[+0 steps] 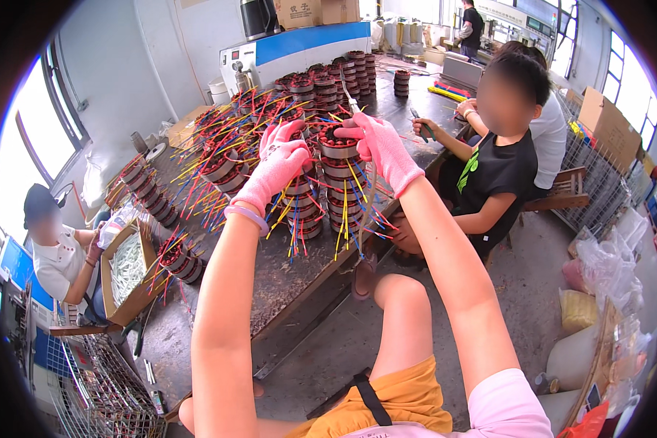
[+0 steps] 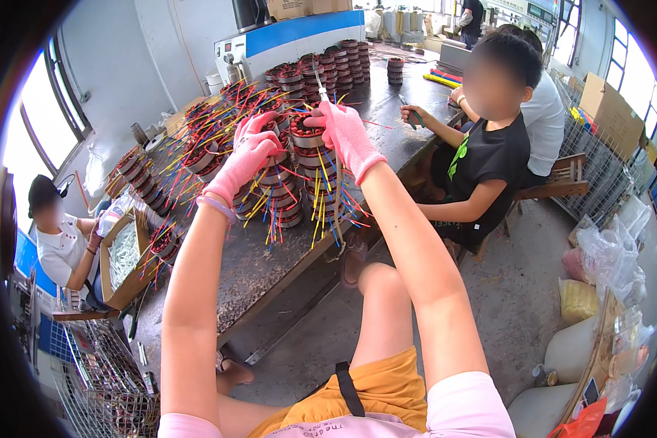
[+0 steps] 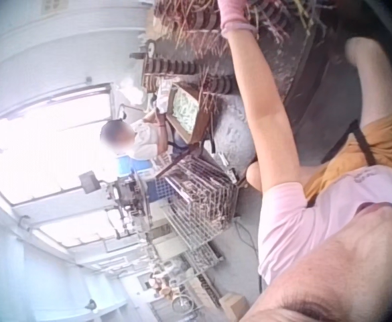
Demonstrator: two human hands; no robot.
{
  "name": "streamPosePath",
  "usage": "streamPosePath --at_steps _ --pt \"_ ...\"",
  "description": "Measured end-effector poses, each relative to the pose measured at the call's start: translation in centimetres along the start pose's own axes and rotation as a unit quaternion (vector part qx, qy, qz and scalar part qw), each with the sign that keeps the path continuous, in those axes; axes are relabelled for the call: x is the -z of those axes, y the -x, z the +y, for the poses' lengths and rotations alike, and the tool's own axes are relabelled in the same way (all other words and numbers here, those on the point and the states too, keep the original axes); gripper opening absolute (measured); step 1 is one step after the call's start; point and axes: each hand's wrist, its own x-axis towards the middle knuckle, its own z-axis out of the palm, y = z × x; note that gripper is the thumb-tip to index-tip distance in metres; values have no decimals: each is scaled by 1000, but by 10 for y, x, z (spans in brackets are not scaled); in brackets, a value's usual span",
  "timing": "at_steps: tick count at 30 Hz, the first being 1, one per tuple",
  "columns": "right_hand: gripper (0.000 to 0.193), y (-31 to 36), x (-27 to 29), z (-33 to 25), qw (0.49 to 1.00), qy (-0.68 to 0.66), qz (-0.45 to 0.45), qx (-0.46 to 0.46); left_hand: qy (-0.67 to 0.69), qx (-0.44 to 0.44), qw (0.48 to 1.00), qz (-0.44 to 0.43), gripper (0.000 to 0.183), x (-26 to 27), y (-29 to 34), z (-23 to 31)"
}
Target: The person uses a small blowtorch to apply heat to the ends of colored wires attached to stacks of motor components, causing the insulation to shrink around the connections.
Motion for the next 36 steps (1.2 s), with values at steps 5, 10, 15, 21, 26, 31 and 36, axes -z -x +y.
streamPosePath --at_steps 5,10,15,21,26,31,36 --pt "43 1 -6 0 1000 -11 12 -1 -21 -46 999 -13 32 2 -2 -11" --pt "40 2 -8 -3 1000 -9 3 -3 78 -27 985 152 27 4 13 -3" --pt "42 8 -2 -5 1000 22 1 10 457 194 751 434 23 -33 90 -7" --pt "44 9 -15 -5 1000 19 -16 9 664 459 576 131 44 -119 181 -82" --pt "43 9 0 -5 1000 23 -3 -4 735 468 484 81 61 -143 145 -40" --pt "42 8 -2 -5 999 35 -6 7 790 543 276 68 52 -149 129 -55" --pt "43 1 0 -1 1000 17 -22 10 786 507 350 54 37 -145 144 -71"
